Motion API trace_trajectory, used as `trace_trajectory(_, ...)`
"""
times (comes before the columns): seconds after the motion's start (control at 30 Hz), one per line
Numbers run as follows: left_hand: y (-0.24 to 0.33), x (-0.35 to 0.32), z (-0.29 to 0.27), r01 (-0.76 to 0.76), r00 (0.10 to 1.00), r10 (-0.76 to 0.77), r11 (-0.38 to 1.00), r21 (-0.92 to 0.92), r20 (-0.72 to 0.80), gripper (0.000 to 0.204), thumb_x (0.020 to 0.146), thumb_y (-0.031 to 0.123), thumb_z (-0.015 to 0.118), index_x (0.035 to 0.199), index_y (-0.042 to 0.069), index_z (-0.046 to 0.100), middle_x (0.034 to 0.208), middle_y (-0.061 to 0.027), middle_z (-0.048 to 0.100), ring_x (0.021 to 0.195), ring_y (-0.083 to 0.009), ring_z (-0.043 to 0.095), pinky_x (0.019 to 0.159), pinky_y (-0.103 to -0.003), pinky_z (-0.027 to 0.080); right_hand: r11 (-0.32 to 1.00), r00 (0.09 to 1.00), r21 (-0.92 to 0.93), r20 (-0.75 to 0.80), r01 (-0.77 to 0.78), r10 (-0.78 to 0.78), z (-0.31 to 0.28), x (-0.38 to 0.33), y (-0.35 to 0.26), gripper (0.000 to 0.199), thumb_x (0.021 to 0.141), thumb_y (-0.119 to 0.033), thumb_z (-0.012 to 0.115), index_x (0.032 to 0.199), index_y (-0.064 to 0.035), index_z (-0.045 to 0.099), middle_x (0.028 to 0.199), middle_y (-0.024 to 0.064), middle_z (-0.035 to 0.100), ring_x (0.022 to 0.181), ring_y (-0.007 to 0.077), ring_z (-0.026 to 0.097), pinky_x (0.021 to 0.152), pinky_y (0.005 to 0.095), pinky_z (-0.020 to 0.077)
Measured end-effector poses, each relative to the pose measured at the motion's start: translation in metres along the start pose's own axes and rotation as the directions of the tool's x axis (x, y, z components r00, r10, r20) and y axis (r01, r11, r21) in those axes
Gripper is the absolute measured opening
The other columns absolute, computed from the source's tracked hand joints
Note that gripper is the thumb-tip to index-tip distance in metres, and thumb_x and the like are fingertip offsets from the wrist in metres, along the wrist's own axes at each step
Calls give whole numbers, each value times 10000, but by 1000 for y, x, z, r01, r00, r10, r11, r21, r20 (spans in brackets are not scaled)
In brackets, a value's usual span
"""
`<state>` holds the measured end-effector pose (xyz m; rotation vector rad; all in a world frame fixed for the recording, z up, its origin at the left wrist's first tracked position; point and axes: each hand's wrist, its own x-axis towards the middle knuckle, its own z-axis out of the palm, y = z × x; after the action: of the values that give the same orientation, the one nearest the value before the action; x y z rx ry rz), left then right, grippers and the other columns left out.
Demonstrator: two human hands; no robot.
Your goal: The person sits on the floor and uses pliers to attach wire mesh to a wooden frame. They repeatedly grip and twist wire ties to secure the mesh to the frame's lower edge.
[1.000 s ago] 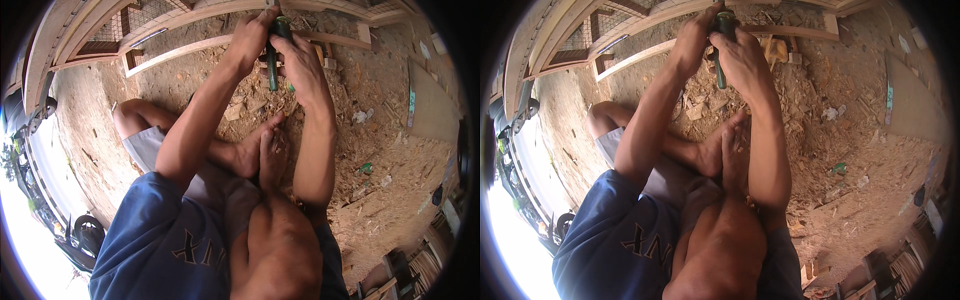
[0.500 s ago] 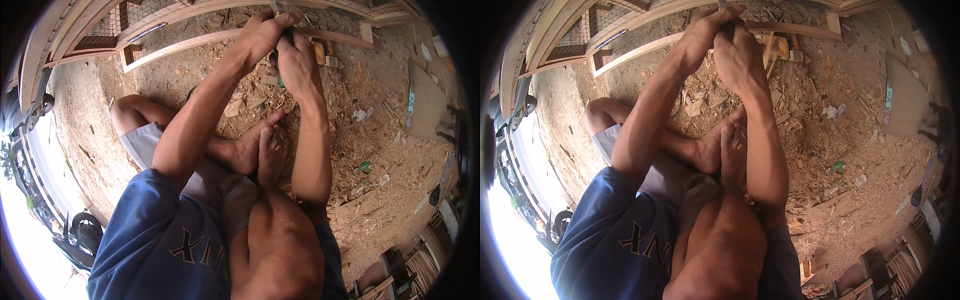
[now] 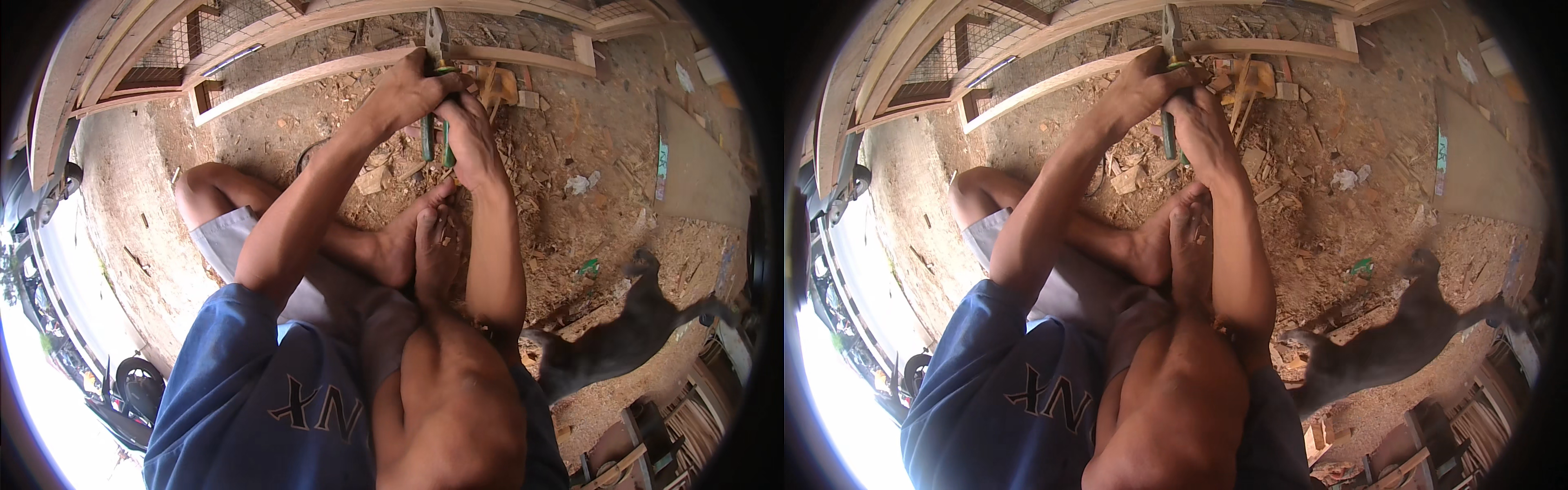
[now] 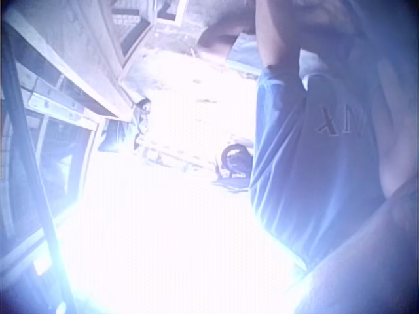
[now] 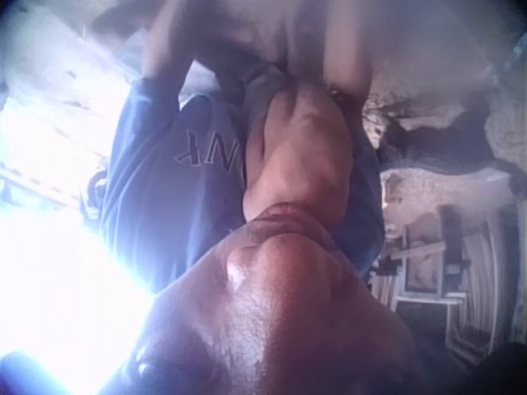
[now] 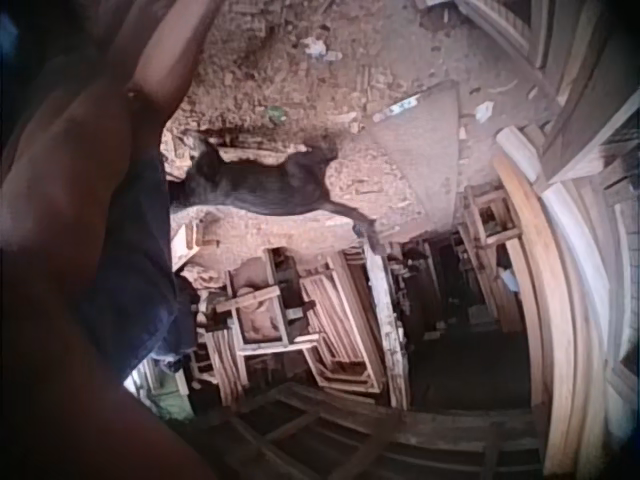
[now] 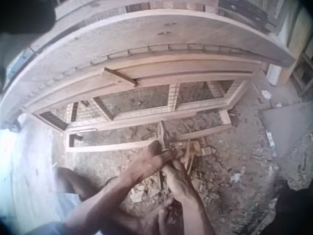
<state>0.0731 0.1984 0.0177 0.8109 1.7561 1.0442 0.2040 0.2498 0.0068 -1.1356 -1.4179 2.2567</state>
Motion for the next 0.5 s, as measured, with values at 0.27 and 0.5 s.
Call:
trace_trajectory(0.27,14,-7,5,23,987,-41,993,-116,-152,419,921,380,660,1058,-16,652,853,-87,664,762,-159,608,687,-331,478,990,985,109,144,83,-99,-5,-3,-19,296,997,-204,518,1197,6,579,1091,115,634,939,186,670,751,382,626)
trace_trajectory(0.5,16,17,1,-67,997,45,926,-371,-66,417,990,311,589,1207,-40,646,1115,-115,673,1021,-170,615,932,-314,471,760,975,-635,-45,139,-216,6,16,-49,342,1025,-284,450,1098,21,588,718,69,615,569,146,600,507,321,473)
